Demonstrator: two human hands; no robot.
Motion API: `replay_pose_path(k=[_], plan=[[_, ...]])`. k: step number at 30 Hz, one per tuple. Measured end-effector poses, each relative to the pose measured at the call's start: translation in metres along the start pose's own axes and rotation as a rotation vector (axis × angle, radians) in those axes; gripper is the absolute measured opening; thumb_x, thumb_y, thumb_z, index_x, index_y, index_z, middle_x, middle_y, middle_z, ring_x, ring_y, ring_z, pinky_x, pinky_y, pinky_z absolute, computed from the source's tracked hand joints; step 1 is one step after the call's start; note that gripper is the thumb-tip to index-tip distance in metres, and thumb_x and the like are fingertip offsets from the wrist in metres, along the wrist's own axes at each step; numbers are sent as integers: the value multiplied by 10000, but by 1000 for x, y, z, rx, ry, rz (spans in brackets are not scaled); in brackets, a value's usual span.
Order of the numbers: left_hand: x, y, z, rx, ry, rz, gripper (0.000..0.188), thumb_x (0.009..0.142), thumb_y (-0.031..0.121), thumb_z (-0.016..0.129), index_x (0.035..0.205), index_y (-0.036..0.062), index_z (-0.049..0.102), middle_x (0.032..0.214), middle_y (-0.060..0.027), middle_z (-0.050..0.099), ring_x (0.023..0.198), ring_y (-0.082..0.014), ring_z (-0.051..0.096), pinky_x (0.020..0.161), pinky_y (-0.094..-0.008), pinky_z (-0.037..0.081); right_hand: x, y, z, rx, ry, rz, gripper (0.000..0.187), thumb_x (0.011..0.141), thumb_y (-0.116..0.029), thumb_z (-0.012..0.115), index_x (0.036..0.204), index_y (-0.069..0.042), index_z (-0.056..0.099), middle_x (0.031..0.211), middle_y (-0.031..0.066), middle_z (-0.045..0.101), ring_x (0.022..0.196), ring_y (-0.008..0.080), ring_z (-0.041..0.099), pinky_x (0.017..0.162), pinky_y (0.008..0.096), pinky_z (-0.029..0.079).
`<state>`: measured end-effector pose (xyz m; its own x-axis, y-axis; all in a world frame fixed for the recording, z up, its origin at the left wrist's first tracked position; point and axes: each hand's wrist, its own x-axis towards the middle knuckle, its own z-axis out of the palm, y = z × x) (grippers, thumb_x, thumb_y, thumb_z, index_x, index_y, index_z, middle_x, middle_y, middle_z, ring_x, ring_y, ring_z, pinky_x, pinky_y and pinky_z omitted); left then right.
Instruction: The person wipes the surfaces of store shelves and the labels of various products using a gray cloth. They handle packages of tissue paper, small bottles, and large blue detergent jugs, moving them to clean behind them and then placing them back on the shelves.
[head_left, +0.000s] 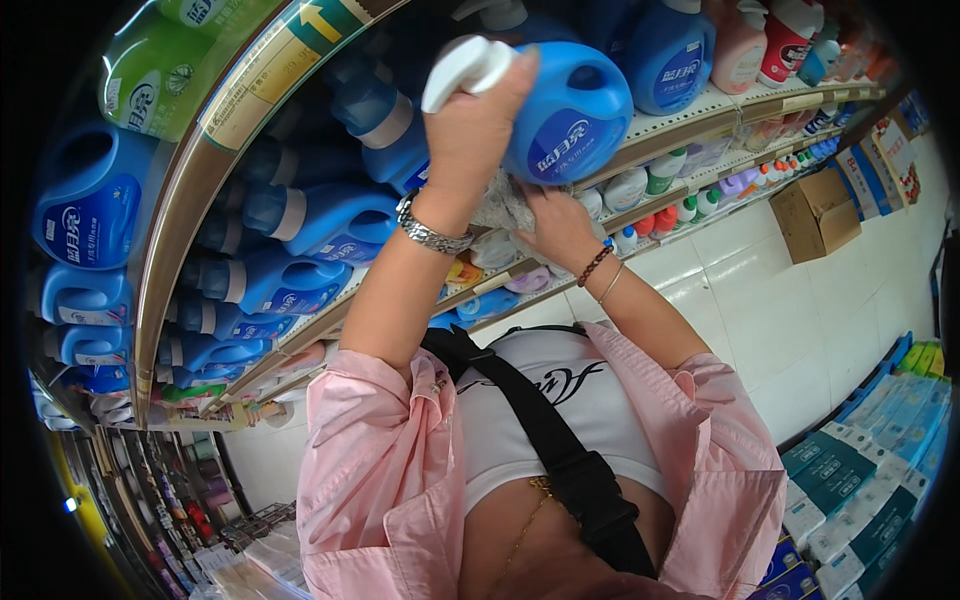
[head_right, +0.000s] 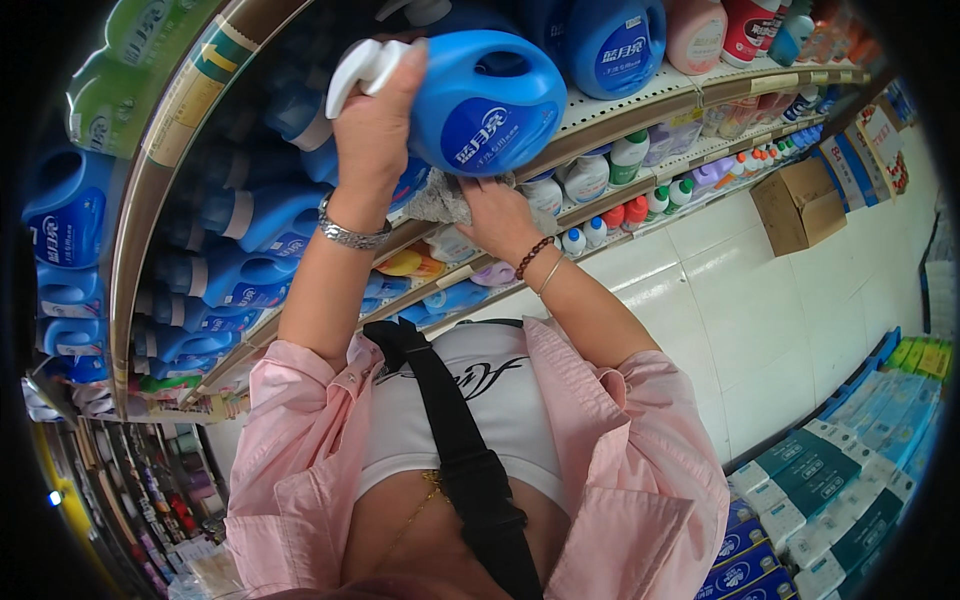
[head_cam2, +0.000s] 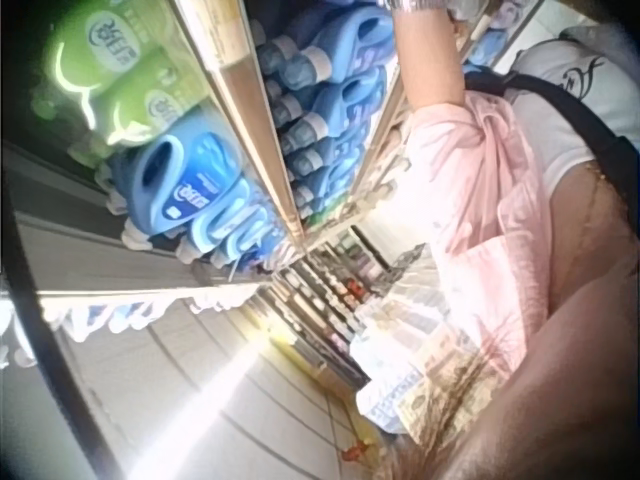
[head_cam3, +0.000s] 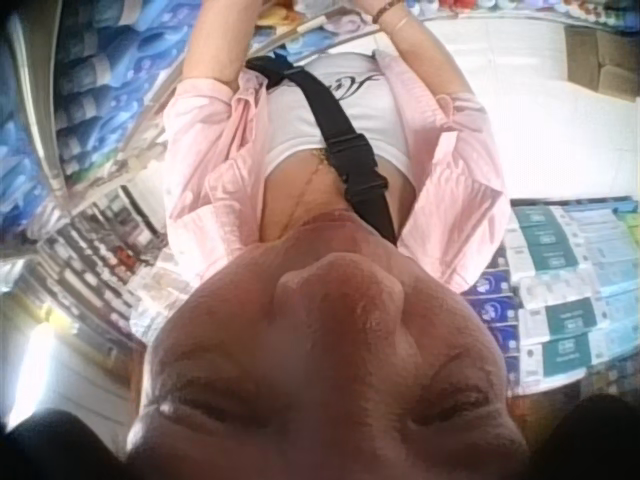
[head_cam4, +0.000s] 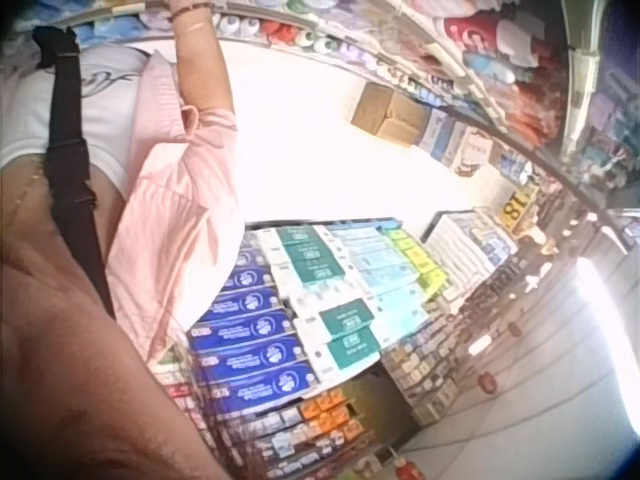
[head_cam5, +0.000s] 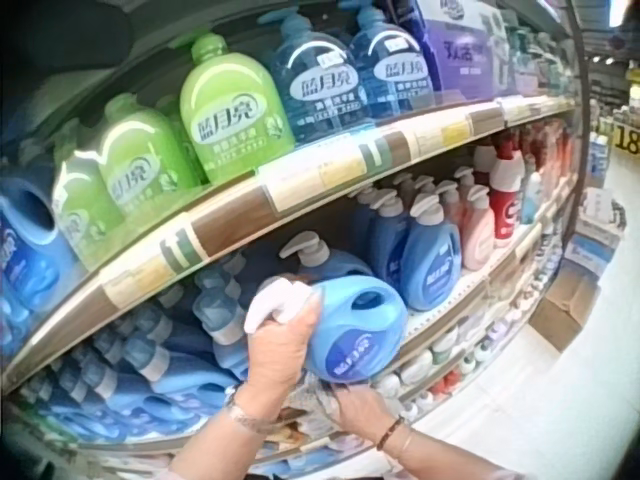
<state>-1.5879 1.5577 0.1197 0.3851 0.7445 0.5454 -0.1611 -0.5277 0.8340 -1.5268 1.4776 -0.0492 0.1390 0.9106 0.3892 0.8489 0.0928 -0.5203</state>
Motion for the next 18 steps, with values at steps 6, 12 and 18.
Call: replay_pose_path(k=[6,12,18], plan=[[-7,13,-8,-345,-14,-297,311,809,269,711,990,42,598,1000,-95,636,861,-123,592,762,-254,491,-18,16,3,419,127,35,435,674,-204,712,1079,-77,619,1080,160,617,985,336,589,850,407,475],[-13,10,-20,-544,-22,-352,398,828,317,667,1088,35,564,1098,-180,623,972,-220,606,827,-323,525,-57,14,-38,944,150,208,426,706,-163,755,1085,-33,611,1102,89,615,1033,206,569,896,340,448],[-9,11,-24,-667,102,-477,341,818,301,682,1002,35,574,992,-145,639,903,-210,629,798,-339,544,-73,8,-85,1217,122,303,809,668,-126,807,1329,11,360,1263,107,494,1160,199,477,996,334,379]])
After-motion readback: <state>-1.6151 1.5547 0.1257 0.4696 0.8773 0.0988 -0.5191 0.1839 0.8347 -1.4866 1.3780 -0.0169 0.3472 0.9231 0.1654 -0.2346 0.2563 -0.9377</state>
